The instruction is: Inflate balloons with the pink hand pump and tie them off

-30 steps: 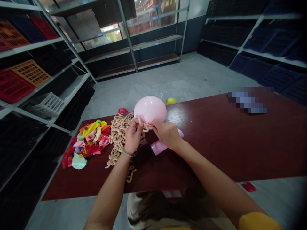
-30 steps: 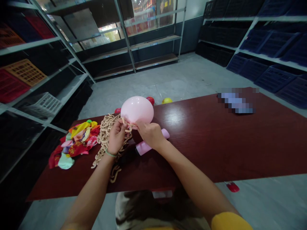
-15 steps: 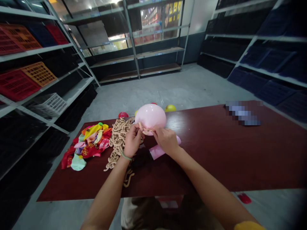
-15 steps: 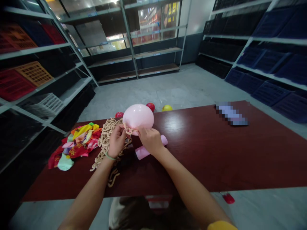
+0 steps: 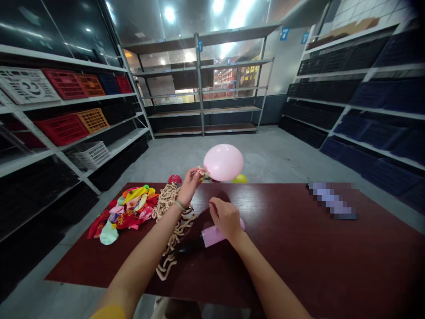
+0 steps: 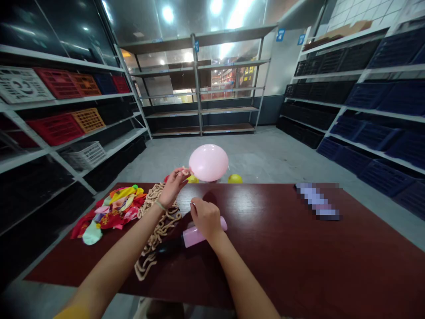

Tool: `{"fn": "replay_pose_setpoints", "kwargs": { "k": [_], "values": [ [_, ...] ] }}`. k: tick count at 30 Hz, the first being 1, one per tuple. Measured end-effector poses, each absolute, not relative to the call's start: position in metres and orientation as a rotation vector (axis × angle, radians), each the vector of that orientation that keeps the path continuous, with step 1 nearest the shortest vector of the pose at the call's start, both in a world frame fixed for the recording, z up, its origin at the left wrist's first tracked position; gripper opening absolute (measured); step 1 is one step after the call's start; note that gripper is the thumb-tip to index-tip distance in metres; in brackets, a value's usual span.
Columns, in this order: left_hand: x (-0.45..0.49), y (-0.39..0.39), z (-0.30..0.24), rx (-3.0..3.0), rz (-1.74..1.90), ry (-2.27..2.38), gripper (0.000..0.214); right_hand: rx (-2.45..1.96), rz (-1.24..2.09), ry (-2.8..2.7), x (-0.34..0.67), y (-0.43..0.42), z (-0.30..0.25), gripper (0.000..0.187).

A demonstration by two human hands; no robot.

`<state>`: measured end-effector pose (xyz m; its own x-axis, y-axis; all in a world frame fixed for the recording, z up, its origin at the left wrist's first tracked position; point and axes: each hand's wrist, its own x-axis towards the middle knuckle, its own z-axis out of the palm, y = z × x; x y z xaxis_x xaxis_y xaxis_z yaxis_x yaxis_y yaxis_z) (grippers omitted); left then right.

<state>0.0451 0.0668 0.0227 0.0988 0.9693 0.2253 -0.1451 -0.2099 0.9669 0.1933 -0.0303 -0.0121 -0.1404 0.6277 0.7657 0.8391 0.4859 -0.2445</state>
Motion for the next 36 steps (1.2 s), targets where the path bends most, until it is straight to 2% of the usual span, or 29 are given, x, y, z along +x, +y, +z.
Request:
{"fn": "replay_pose_setpoints", "kwargs": {
  "k": [3,5,10,17,20,25,29,36],
  "values": [
    [0.050,0.075,0.026,1.300,1.247,0.966,0.055,-1.208,-0.317,-1.865,0.195,-0.029,-0.013,0.018],
    [0.048,0.072,0.025,1.284,1.249,0.980,0.058,-1.207,-0.312,-1.853,0.196,-0.029,-0.013,0.018],
    [0.028,0.047,0.022,1.247,1.249,0.928,0.042,-1.205,-0.262,-1.877,0.195,-0.031,-0.011,0.021],
    [-0.023,-0.009,0.007,1.343,1.219,1.071,0.037,-1.135,-0.201,-2.083,0.184,-0.042,-0.009,0.024],
    [-0.057,-0.036,-0.006,1.456,1.254,1.292,0.031,-1.044,-0.161,-2.252,0.180,-0.044,-0.012,0.025],
    [-0.124,-0.075,-0.025,1.649,1.265,1.927,0.021,-0.955,-0.056,-2.540,0.176,-0.045,-0.016,0.025],
    [-0.158,-0.085,-0.036,1.669,1.211,2.130,0.022,-1.082,0.063,-2.646,0.182,-0.044,-0.011,0.031],
    [-0.171,-0.063,-0.047,1.763,1.070,2.119,0.033,-1.369,0.424,-2.586,0.213,-0.032,0.000,0.033]
  ]
}}
